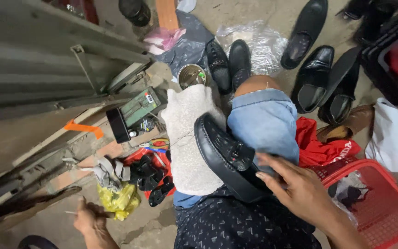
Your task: Stitching the sole of a black leather shoe by hand using a needle and thread
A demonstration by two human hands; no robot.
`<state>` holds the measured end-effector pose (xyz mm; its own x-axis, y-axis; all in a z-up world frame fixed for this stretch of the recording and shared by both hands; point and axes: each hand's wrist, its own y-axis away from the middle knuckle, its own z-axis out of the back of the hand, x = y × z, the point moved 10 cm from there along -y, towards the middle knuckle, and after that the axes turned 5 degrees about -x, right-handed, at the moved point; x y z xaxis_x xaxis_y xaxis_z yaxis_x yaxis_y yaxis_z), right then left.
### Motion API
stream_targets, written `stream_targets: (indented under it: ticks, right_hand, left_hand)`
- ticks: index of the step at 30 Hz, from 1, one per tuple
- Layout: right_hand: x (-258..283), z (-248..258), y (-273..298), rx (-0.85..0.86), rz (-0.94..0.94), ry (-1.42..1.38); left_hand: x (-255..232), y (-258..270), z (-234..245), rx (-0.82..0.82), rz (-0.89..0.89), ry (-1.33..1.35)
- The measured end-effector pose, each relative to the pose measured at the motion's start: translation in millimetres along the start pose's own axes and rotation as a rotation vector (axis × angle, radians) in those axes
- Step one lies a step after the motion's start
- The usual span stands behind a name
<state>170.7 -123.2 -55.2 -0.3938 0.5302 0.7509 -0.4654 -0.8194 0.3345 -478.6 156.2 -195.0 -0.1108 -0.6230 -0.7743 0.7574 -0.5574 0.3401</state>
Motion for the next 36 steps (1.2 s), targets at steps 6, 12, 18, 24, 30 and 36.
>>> stream_targets:
  ticks: [6, 12, 18, 24, 30, 36]
  right_hand:
    - [1, -9, 6, -0.012, 0.156, 0.028]
    - [-3, -17, 18, -0.148, 0.265, 0.198]
    - [-162, 41, 63, 0.098, -0.493, 0.444]
    - [-24, 46, 46, -0.074, 0.016, -0.696]
    - [40, 20, 8, 0.088, 0.257, -1.635]
    - [-21, -3, -2, -0.312, -0.040, -0.696]
  left_hand:
    - [23, 72, -46, 0.085, 0.014, -0.178]
    - [-69, 250, -151, 0.656, -0.161, 0.194]
    - [-147, 384, -191, 1.042, -0.406, 0.423]
    - [-109, 414, -198, 0.946, -0.697, 0.020]
    - [-142, 460, -200, 1.240, -0.895, -0.168]
    - [-137, 462, -197, 1.221, -1.016, -0.287]
